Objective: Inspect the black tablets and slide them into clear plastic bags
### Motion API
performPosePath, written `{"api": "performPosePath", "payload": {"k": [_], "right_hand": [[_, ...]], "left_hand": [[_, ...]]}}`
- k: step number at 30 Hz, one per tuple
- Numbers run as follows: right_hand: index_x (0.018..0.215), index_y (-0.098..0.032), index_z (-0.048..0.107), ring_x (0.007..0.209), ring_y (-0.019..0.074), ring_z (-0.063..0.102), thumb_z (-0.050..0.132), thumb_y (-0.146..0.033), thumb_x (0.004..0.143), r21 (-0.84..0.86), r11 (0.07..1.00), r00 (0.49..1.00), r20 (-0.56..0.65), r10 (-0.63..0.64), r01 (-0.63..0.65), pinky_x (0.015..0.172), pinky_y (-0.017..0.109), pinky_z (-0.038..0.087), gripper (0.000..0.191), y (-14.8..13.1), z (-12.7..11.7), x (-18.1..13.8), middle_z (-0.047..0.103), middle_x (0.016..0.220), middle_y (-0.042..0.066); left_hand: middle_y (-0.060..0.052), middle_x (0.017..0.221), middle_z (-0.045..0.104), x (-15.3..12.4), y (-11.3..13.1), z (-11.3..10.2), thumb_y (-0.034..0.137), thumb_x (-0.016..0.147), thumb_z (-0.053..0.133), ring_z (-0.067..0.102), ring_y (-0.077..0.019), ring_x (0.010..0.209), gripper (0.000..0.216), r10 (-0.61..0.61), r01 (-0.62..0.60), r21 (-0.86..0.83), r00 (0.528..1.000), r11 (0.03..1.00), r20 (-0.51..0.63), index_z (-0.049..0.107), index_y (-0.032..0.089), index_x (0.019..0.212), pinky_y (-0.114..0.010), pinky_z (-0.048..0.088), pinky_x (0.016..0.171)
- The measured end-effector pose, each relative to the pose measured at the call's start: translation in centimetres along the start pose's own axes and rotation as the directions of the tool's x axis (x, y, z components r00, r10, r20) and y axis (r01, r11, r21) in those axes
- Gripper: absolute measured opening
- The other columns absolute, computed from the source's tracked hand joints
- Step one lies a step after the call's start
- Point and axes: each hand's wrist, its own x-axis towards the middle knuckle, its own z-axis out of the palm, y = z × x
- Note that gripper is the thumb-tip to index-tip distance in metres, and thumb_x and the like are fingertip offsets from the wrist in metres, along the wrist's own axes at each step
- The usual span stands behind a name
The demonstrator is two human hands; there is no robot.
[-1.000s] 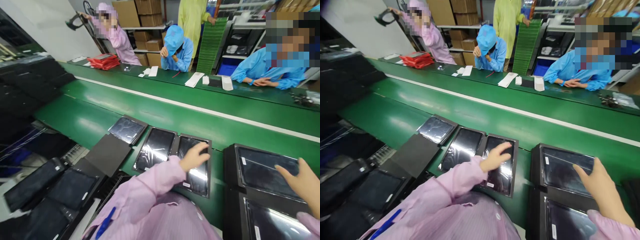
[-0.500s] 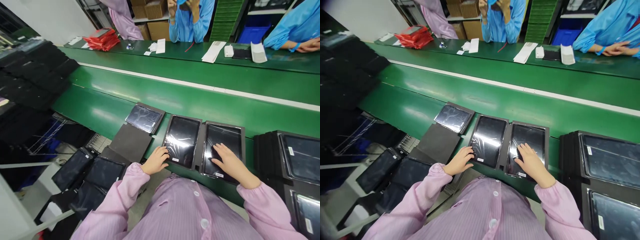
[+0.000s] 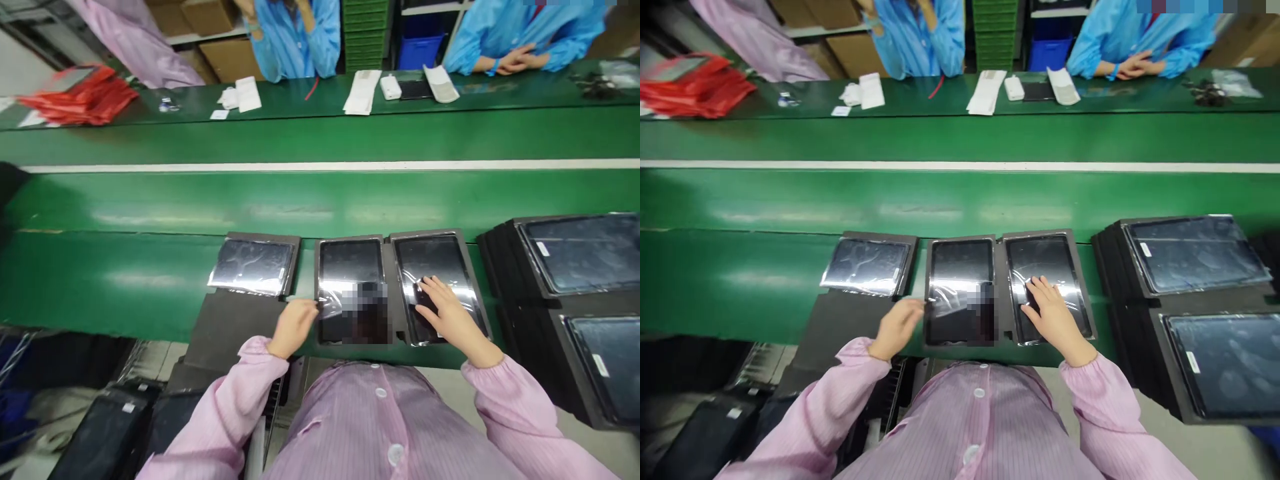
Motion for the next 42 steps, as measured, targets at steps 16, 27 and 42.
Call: {"api": "performPosePath", "payload": {"k": [16,27,42], "right_hand": [[0.113,-0.018,0.05,0.066,0.0177,0.067,0.051,-0.043,0.079,0.738,0.576,0.917,0.151,0.368,-0.353,0.055,0.03,0.055,0.042,-7.3,2.8,6.1,0.068,0.086,0.006],[0.091,-0.022,0.064,0.062,0.0131,0.063,0.05,-0.017,0.083,0.508,0.749,0.671,0.379,-0.638,0.425,0.067,0.023,0.049,0.016,-14.5,1.4,0.8,0.07,0.068,-0.002],[0.108,-0.02,0.056,0.091,0.0258,0.068,0.052,-0.048,0.075,0.407,0.861,0.919,-0.111,0.378,-0.305,0.083,0.045,0.054,0.043,-2.4,-2.2,-2.5,0.07,0.103,0.012]], "left_hand": [[-0.007,0.087,0.075,-3.7,1.2,1.2,0.042,0.078,0.058,0.07,-0.0263,0.085,0.025,-0.235,0.217,-0.44,0.972,0.871,0.014,0.051,0.021,0.065,-0.049,0.052,0.084],[-0.004,0.096,0.074,-6.5,1.3,3.0,0.01,0.083,0.039,0.066,-0.0195,0.1,0.027,0.372,-0.422,0.309,0.904,0.852,0.21,0.061,0.023,0.094,-0.049,0.024,0.11],[-0.022,0.141,0.04,9.8,7.4,9.2,0.048,0.079,0.056,0.025,-0.0484,0.131,0.056,0.006,-0.157,0.613,0.971,0.774,0.241,0.051,0.023,0.128,-0.08,0.018,0.088]]}}
